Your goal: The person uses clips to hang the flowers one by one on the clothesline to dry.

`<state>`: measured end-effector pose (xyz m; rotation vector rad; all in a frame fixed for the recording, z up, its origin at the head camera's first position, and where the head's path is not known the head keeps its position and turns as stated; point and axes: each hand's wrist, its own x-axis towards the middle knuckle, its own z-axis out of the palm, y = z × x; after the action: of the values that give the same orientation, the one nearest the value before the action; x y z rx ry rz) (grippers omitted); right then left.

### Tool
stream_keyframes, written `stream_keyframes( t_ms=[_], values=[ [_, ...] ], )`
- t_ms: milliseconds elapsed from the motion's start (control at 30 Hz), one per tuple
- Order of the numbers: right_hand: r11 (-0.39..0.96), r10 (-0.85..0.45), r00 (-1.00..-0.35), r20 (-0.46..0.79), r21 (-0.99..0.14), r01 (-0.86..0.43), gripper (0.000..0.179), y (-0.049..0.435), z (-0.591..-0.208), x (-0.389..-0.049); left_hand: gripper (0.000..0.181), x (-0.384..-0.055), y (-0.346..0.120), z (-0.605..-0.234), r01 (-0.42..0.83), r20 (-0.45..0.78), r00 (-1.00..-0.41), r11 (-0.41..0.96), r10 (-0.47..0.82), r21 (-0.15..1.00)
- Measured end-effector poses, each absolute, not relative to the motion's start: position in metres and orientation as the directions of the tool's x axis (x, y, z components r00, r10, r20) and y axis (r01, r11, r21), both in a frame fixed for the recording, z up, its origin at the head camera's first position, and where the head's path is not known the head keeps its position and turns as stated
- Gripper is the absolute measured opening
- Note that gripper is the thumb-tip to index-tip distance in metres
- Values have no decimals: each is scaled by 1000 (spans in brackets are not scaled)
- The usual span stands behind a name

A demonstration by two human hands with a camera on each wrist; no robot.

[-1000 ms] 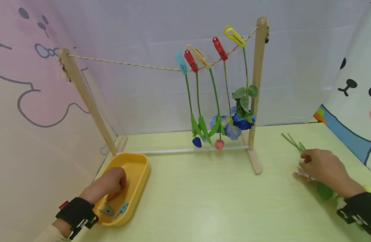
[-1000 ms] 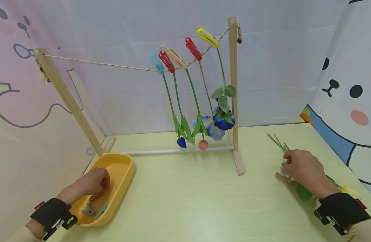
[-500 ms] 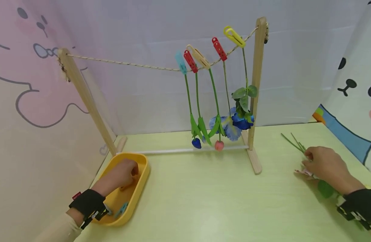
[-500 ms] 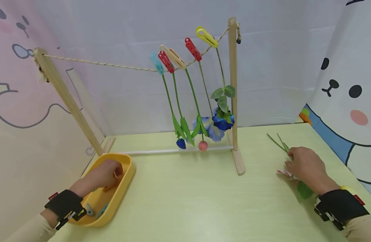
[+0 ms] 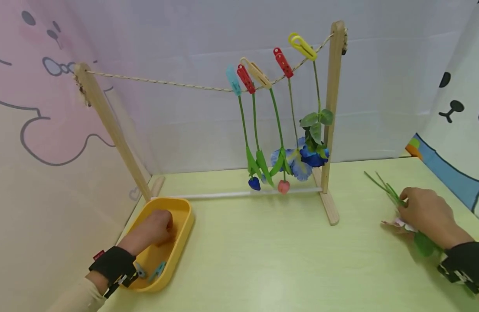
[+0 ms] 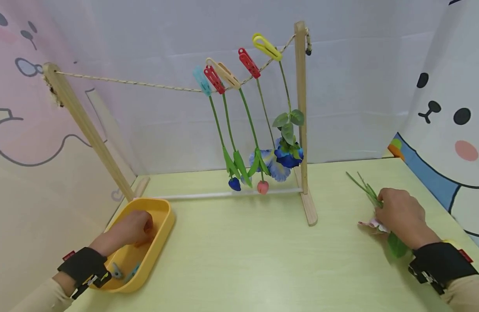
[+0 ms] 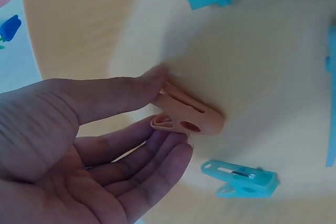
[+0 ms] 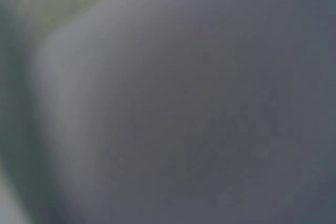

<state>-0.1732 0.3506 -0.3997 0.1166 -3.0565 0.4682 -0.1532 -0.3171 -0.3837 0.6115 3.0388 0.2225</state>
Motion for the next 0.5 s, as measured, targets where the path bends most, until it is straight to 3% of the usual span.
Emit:
stream_keyframes(
  t_ms=[500],
  values=[
    [960, -5, -1000, -30, -280, 3, 30, 351, -390, -169, 26, -150, -316, -385, 314, -1, -947, 929, 320, 196]
  ],
)
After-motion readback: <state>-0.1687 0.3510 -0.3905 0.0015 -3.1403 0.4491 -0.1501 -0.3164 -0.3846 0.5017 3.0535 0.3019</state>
